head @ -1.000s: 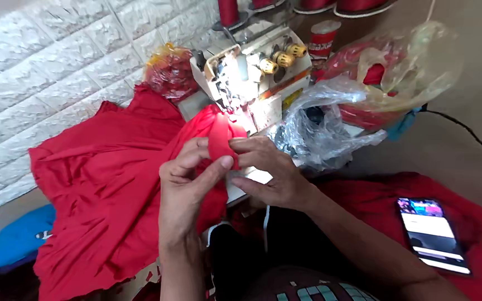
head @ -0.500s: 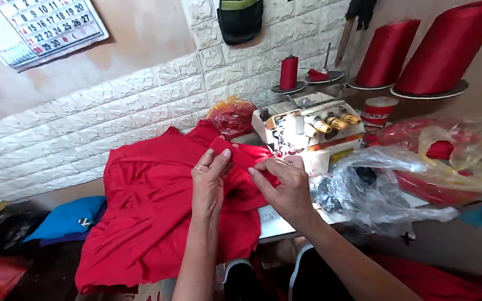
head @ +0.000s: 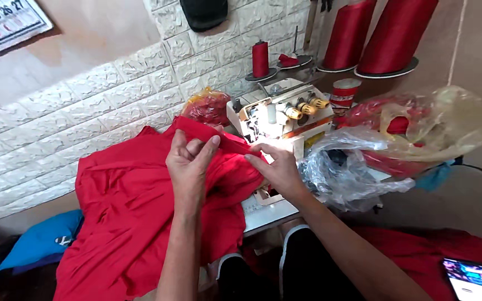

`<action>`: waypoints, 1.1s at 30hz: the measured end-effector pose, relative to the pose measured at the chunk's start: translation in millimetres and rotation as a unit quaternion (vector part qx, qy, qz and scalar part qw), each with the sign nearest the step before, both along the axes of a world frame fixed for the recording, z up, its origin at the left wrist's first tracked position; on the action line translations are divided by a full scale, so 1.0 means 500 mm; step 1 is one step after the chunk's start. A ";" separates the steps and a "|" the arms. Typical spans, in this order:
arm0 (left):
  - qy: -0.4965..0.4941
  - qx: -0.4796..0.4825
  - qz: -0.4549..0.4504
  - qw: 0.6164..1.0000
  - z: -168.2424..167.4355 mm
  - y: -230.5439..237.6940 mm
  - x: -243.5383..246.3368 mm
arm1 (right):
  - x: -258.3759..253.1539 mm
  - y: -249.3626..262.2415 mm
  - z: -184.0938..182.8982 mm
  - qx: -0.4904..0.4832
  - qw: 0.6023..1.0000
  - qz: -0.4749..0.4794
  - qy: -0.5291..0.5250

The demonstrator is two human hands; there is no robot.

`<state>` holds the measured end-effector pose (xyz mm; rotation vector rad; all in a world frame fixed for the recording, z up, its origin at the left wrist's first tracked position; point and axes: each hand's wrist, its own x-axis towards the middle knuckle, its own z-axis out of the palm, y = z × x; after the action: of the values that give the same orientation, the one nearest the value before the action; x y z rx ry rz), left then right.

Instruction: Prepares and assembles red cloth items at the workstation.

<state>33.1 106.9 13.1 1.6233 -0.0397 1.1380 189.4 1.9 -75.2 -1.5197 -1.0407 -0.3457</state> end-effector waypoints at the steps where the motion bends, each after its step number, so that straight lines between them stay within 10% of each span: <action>1: 0.002 0.006 0.009 1.000 0.003 0.003 0.005 | 0.004 0.001 -0.005 0.004 1.000 -0.010 0.004; 10: 0.000 0.033 0.065 0.997 0.000 0.030 0.032 | 0.013 -0.011 -0.009 0.011 0.995 0.046 0.093; 18: 0.193 0.145 -0.191 0.951 -0.047 -0.034 -0.082 | -0.140 -0.192 0.009 -0.003 0.969 0.240 -0.065; 27: 0.293 -0.202 -0.142 0.924 -0.193 -0.099 0.001 | -0.191 -0.243 -0.084 -0.070 0.936 0.325 0.112; 30: 0.317 0.026 -0.031 0.947 -0.187 -0.077 -0.004 | -0.187 -0.236 -0.087 -0.045 0.921 0.366 0.124; 33: 0.353 0.324 0.156 0.864 -0.150 -0.018 -0.029 | -0.172 -0.235 -0.066 -0.009 0.917 0.391 0.081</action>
<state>18.7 97.8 -62.1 2.6580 0.3668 0.7150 103.3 -115.7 -108.1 -1.0114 -1.4168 0.3477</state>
